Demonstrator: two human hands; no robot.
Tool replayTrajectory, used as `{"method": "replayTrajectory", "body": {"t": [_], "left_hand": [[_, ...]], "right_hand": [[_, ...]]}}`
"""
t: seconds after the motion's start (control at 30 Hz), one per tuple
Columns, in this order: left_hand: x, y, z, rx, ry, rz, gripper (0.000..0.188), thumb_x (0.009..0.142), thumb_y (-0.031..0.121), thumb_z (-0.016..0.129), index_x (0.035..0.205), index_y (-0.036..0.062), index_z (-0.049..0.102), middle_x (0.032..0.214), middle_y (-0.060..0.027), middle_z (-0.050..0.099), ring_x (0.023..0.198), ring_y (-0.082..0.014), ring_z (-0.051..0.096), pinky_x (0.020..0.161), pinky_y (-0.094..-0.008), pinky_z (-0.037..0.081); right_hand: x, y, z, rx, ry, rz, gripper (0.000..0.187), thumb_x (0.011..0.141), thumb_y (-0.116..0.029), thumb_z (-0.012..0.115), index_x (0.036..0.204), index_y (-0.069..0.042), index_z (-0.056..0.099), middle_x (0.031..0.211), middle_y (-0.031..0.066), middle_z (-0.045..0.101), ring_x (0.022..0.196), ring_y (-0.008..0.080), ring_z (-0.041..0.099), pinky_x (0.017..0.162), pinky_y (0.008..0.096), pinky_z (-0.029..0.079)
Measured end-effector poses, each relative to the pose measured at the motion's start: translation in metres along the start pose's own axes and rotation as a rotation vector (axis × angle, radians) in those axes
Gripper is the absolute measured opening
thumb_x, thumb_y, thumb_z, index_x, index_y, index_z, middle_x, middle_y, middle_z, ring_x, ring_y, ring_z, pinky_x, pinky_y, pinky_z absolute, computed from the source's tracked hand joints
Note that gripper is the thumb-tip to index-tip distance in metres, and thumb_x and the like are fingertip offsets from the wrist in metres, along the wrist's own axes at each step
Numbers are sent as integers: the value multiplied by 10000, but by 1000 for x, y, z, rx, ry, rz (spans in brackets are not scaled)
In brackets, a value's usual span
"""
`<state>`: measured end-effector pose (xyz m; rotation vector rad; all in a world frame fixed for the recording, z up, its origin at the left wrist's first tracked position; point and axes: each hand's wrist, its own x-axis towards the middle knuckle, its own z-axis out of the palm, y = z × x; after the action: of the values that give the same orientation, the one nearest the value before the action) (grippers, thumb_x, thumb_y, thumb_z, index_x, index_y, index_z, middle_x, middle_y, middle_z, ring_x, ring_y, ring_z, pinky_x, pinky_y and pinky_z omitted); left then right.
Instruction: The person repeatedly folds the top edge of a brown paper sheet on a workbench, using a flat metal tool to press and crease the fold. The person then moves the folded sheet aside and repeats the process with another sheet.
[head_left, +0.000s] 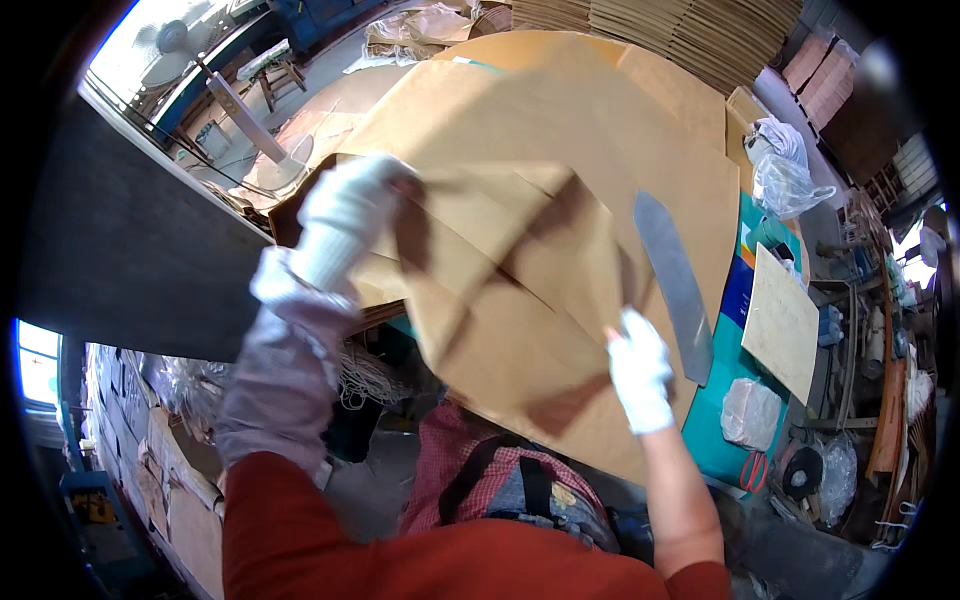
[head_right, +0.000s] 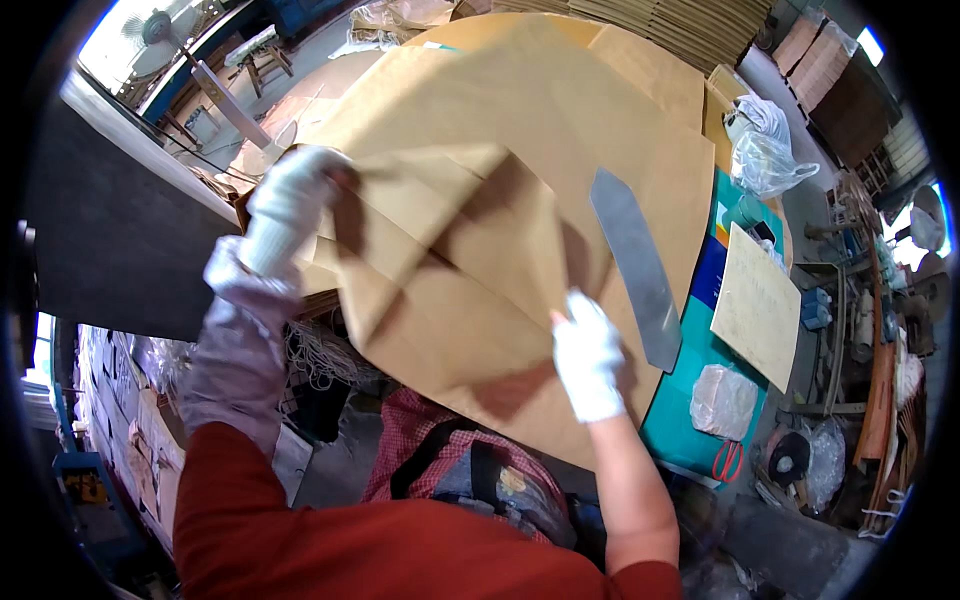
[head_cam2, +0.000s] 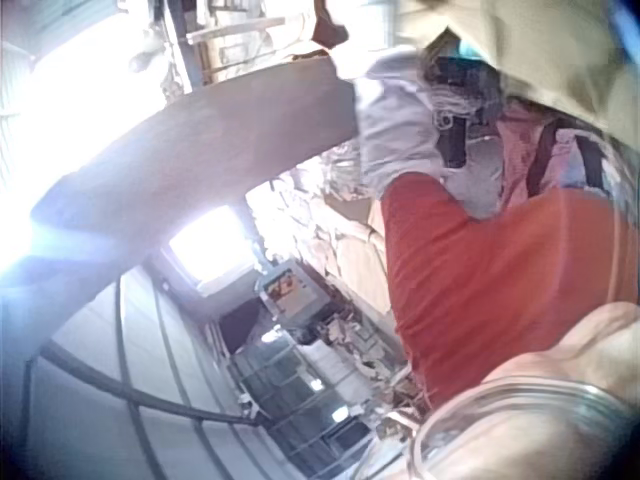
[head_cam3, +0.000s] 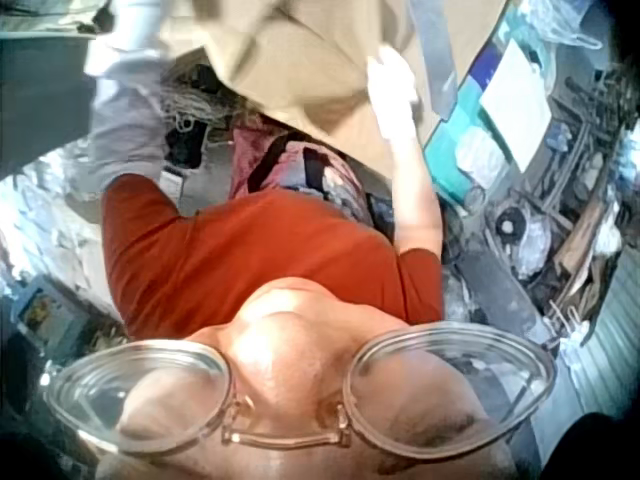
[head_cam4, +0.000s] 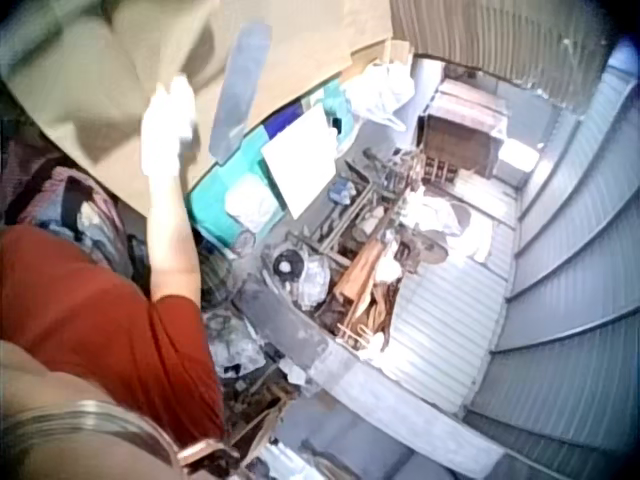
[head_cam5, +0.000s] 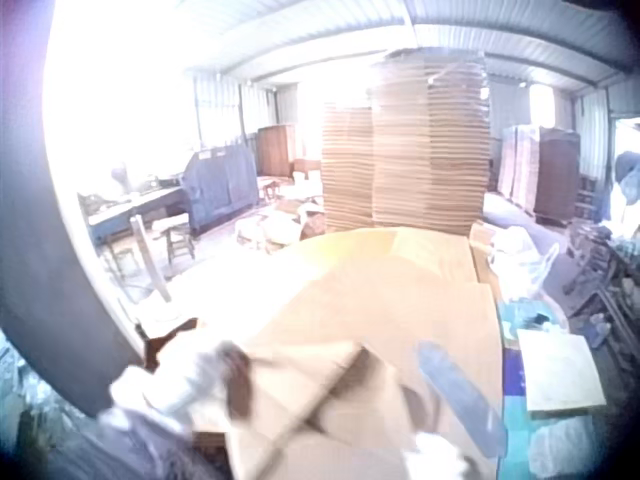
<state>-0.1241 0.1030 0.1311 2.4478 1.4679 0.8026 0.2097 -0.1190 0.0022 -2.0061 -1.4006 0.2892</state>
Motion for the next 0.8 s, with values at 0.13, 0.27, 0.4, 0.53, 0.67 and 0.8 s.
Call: {"method": "replayTrajectory", "body": {"t": [0.13,0.27,0.4,0.53,0.67,0.8], "left_hand": [[41,-136,-70,344,79,-326,157,969,168,647,1108,119,702,1067,-206,731,1035,-393,703,869,-455,550],[36,-286,-76,534,-64,-704,236,973,208,598,1137,102,731,1137,-188,744,1056,-377,718,919,-455,560],[9,-250,-11,680,-324,-730,273,940,138,610,1180,96,734,1192,-133,744,1101,-347,709,956,-431,565],[6,-238,-17,688,-313,-585,258,923,179,625,1144,116,742,1134,-124,749,1042,-339,715,909,-436,573],[3,-183,-48,674,-173,-306,246,905,220,641,1108,136,750,1075,-115,754,983,-331,722,862,-441,581],[-26,-87,-36,203,17,52,276,882,166,654,1141,125,740,1114,-111,745,1032,-332,707,894,-438,574]], "right_hand": [[77,-120,80,264,-152,-238,506,928,-146,635,1430,-115,579,1355,224,654,1179,432,659,998,498,542],[86,-220,135,-111,-434,-232,441,973,-140,518,1411,-175,560,1182,203,692,1026,402,710,885,513,572],[82,-185,168,-209,-492,-391,363,938,-155,582,1296,-157,645,1265,157,669,1102,355,681,932,468,563],[51,-158,128,-8,-304,-554,369,838,-217,735,1181,-90,685,1370,154,615,1197,340,629,1002,446,535],[10,-71,36,-207,-367,-462,561,756,-286,808,1209,11,661,1387,203,581,1313,382,532,1122,487,437],[-27,29,-39,-526,-229,-93,636,805,-348,810,1264,38,598,1465,250,514,1390,430,447,1210,544,314]]}}
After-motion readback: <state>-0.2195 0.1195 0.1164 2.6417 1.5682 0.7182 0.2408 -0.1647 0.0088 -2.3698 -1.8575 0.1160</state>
